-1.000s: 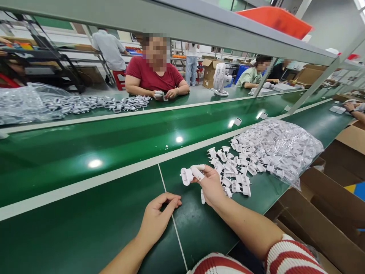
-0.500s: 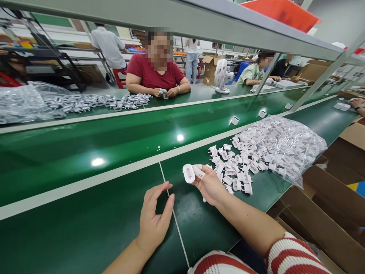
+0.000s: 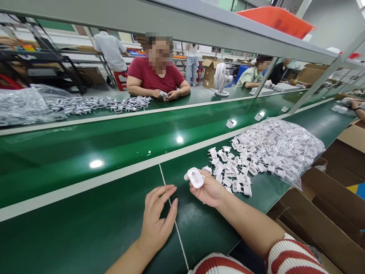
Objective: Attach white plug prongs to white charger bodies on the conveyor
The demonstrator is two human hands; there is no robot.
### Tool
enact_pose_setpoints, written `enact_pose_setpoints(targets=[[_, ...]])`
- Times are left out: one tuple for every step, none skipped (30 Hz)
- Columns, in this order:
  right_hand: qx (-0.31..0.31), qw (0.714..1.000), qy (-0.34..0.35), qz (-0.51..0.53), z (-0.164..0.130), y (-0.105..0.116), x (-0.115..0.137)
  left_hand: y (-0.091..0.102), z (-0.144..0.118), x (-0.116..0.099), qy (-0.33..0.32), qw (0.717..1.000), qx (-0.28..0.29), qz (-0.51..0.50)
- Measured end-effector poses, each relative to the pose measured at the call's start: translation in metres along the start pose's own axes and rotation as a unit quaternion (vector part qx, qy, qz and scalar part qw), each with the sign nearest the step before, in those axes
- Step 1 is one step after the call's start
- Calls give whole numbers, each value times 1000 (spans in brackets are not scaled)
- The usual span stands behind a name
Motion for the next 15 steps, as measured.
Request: enact_pose_setpoints(targets=[[6,1000,0,-1,0,0,0,0,0,0,2,1000,1,0],[11,1000,0,-5,0,0,-1,0,0,1,4,1000,1,1],[11,1000,5,-13,0,0,-1,1,0,2,8,1000,0,0],[7,1000,16,-26,0,-1,-1,1,-1,2,15,1000,-1,-5],[-2,998,35,-49,-1,-1,0,2,-2,4,24,1000,-2,-18],[-14,994,62,-85,-2,-2,1,3,-3,5,37,998,0,-42],[-33,986,98,-134,-4,-3,2,3,-5,7,54,995,5,-78],[-56,969,139,-196,-6,-4,4,3,-6,9,73,990,12,-121],[-77,943,183,-268,-10,-6,6,2,-8,10,92,982,21,-166],[-91,909,224,-340,-13,-8,8,1,-10,12,113,972,26,-202],[-96,874,259,-399,-17,-11,8,0,-11,14,138,964,26,-224],[-92,847,282,-440,-20,-14,8,-1,-12,15,164,958,21,-233],[-83,833,293,-462,-22,-16,7,-2,-13,17,193,953,13,-235],[-70,831,292,-468,-22,-17,6,-3,-13,18,221,946,3,-235],[-61,839,285,-460,-22,-17,5,-4,-13,20,249,938,-7,-239]])
Point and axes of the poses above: each hand's wrist, its own z-axis towards the middle knuckle, its own y-axis out of the back of the hand, x = y × z, the point moved 3 cm from there along z, towards the middle knuckle, and after that the axes turned 14 degrees about -z, right-handed, at the moved point
